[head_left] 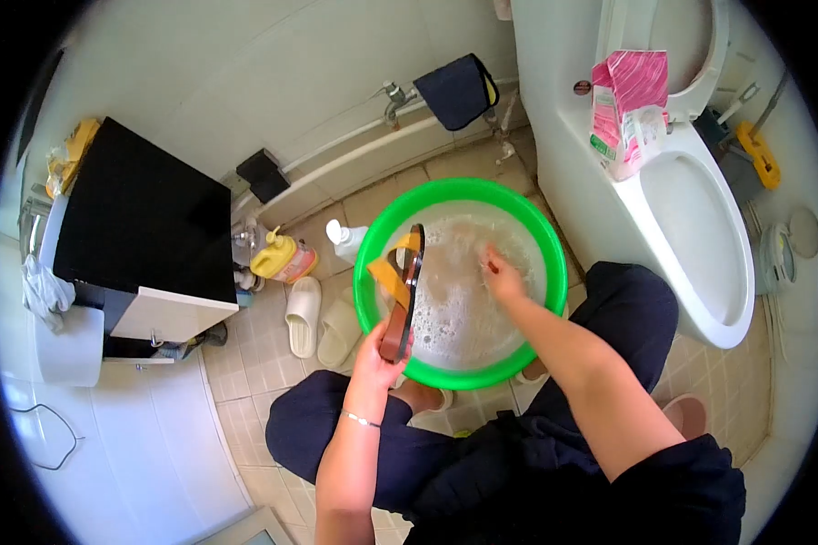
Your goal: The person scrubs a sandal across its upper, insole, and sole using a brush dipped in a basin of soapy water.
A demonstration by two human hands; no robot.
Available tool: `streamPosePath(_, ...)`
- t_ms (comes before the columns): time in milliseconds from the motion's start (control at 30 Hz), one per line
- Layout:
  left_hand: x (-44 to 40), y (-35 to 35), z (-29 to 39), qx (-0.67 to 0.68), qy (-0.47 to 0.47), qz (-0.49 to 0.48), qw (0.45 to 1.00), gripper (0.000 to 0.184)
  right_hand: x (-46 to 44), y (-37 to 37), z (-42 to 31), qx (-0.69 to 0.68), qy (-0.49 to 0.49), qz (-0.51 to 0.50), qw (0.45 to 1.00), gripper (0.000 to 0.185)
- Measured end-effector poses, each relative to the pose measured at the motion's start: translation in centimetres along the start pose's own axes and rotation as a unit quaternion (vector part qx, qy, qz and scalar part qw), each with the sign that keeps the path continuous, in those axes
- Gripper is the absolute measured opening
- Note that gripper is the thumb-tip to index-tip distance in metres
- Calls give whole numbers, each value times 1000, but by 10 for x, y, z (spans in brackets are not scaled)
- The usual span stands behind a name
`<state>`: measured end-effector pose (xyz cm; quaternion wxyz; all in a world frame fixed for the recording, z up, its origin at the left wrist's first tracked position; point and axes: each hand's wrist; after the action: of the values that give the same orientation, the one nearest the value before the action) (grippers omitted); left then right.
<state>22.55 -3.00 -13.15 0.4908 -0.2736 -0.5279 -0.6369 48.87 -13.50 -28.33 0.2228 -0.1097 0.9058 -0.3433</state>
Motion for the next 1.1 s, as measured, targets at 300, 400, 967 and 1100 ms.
streamPosePath(300,-8,44,-5,5,34,62,998,27,-7,-131,-145,-377,23,-392,839,34)
streamPosePath(400,-6,46,-12,-21,74,74,994,22,-13,-128,-145,-270,-170,-357,878,34)
streamPosePath(967,-15,29,-7,-11,-3,66,998,36,-36,-68,-122,-131,-188,-102,968,42)
streamPosePath(1100,5,37,-19,-112,200,58,972,69,-51,-37,-77,-62,-173,-100,978,47)
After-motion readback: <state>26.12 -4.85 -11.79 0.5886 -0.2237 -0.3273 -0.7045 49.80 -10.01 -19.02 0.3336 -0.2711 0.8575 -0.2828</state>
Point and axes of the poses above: each hand's wrist, its own x-axis away from the middle knuckle, its own y-axis out of the palm, z = x × y, and after that the axes turned 14 degrees about z, right-handed
